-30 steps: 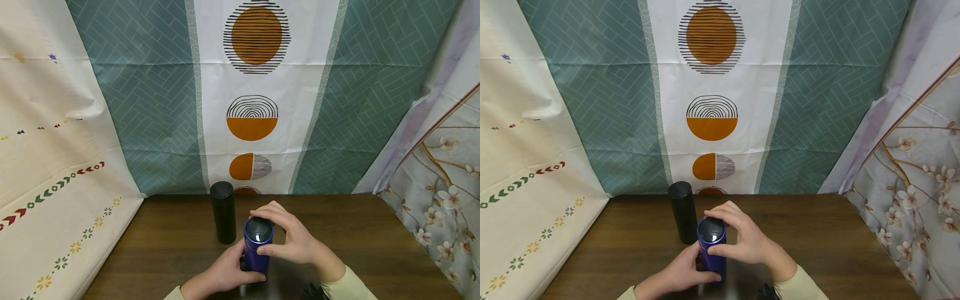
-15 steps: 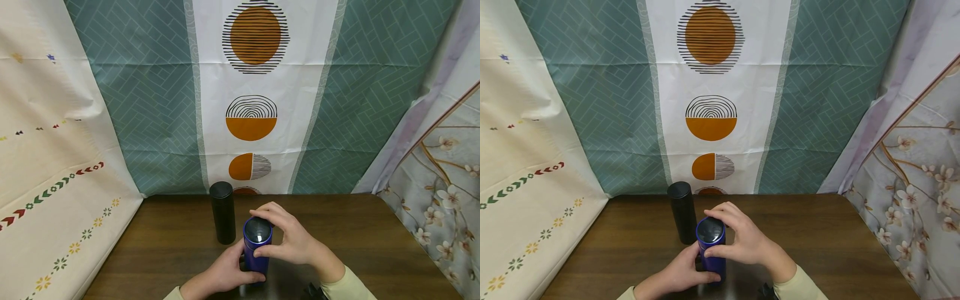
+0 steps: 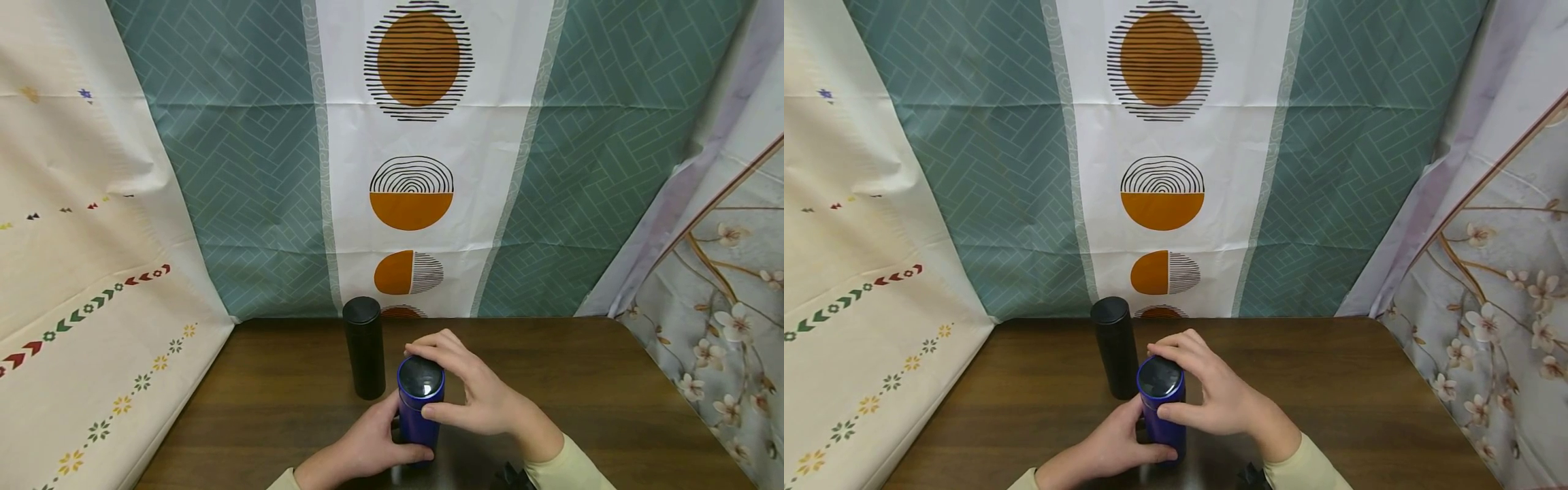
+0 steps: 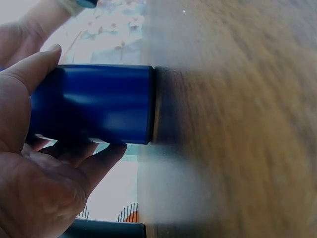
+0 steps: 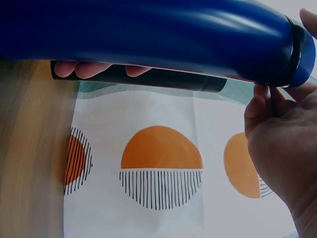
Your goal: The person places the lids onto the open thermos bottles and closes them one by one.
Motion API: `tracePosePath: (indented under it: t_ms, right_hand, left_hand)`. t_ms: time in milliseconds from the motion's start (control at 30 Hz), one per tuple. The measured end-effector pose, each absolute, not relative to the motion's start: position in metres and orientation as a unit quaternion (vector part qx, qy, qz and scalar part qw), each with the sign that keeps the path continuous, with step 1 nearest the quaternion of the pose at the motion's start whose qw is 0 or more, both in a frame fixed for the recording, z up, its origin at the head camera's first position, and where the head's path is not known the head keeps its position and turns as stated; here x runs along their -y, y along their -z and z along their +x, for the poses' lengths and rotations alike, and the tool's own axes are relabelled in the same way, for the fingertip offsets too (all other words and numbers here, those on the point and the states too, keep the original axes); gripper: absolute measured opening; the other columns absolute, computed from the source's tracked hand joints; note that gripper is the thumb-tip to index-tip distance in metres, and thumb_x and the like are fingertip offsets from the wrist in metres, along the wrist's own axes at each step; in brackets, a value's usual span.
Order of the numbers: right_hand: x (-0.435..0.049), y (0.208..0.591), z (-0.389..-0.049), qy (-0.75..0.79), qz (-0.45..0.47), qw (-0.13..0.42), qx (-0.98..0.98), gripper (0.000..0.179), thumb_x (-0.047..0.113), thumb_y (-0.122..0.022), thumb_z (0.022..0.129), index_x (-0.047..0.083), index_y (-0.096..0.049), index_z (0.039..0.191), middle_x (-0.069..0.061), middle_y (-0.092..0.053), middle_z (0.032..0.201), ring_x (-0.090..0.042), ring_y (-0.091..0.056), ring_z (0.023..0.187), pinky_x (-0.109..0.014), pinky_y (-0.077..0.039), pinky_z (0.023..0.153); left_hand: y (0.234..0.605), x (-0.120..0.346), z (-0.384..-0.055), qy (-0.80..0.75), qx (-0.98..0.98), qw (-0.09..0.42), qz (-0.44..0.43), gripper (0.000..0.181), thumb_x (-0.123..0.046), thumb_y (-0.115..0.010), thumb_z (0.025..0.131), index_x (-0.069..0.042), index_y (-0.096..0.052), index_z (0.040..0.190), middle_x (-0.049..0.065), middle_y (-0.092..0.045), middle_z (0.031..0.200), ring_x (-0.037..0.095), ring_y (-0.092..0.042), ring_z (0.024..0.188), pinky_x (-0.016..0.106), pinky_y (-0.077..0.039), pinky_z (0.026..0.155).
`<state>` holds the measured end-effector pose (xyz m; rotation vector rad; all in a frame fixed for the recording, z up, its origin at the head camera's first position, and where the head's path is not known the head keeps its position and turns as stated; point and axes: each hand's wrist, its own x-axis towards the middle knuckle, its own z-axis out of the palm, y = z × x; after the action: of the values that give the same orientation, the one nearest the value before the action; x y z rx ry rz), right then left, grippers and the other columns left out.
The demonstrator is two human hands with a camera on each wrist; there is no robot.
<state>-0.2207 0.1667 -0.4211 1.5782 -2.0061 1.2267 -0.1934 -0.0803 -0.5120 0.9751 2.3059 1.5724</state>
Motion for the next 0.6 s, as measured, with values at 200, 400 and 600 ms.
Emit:
tracePosePath:
  t_ms: [200, 400, 600]
  right_hand:
    - [-0.1673, 0.4200, -0.2216, -0.433, 0.565, 0.152, 0.685, 0.077, 0.007, -0.086, 0.090, 0.002, -0.054, 0.160, -0.015, -0.065, 0.146, -0.028, -0.053, 0.128, -0.041, -0.051, 0.106]
    - [-0.1689, 0.4199, -0.2220, -0.439, 0.555, 0.167, 0.686, 0.078, 0.008, -0.093, 0.086, 0.003, -0.060, 0.156, -0.014, -0.069, 0.141, -0.027, -0.057, 0.125, -0.039, -0.053, 0.105]
    - [-0.1693, 0.4202, -0.2221, -0.446, 0.541, 0.171, 0.692, 0.080, 0.012, -0.098, 0.083, 0.004, -0.062, 0.154, -0.012, -0.070, 0.139, -0.027, -0.059, 0.123, -0.037, -0.053, 0.104]
  left_hand:
    - [0.5113, 0.0807, -0.1928, -0.530, -0.777, 0.092, 0.326, 0.078, -0.038, -0.093, 0.094, -0.036, -0.050, 0.159, -0.007, -0.064, 0.151, 0.013, -0.065, 0.133, 0.039, -0.054, 0.111]
    - [0.5108, 0.0806, -0.1927, -0.531, -0.777, 0.098, 0.322, 0.078, -0.039, -0.093, 0.094, -0.037, -0.050, 0.159, -0.008, -0.064, 0.151, 0.013, -0.065, 0.134, 0.039, -0.053, 0.112]
    - [0.5099, 0.0806, -0.1926, -0.534, -0.776, 0.102, 0.321, 0.077, -0.039, -0.093, 0.094, -0.038, -0.051, 0.158, -0.009, -0.064, 0.150, 0.013, -0.065, 0.134, 0.039, -0.053, 0.112]
